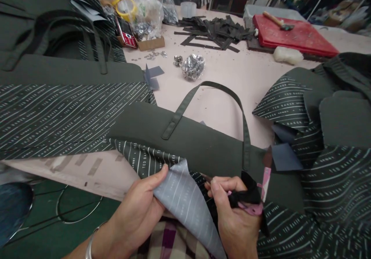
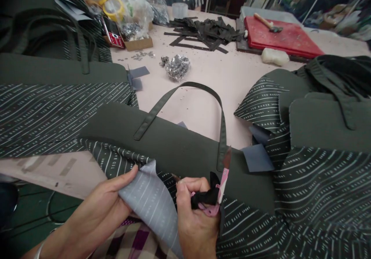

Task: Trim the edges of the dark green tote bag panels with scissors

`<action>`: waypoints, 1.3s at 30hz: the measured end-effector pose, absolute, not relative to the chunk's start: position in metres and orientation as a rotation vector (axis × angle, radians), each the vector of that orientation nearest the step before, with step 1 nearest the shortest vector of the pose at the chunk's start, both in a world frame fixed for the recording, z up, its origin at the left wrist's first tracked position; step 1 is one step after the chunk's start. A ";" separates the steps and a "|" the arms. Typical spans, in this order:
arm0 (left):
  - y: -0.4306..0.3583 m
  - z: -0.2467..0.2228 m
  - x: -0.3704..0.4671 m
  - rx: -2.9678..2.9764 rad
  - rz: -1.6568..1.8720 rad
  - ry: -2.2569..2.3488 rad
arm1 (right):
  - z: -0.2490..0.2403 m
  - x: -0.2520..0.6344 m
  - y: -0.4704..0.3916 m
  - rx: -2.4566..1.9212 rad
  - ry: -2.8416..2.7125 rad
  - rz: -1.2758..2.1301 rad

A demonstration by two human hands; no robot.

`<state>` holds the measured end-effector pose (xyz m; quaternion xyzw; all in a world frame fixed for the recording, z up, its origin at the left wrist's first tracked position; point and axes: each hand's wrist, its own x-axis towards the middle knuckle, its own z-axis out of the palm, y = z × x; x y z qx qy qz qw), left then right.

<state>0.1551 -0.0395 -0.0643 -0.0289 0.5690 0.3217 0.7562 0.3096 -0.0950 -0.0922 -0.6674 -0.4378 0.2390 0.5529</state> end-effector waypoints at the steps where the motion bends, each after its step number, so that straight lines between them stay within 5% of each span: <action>1: -0.040 -0.065 0.155 -0.066 0.704 1.235 | -0.093 0.310 -0.095 -1.576 -1.035 0.567; 39: -0.038 -0.058 0.167 0.010 0.714 1.318 | -0.091 0.302 -0.095 -1.521 -0.980 0.497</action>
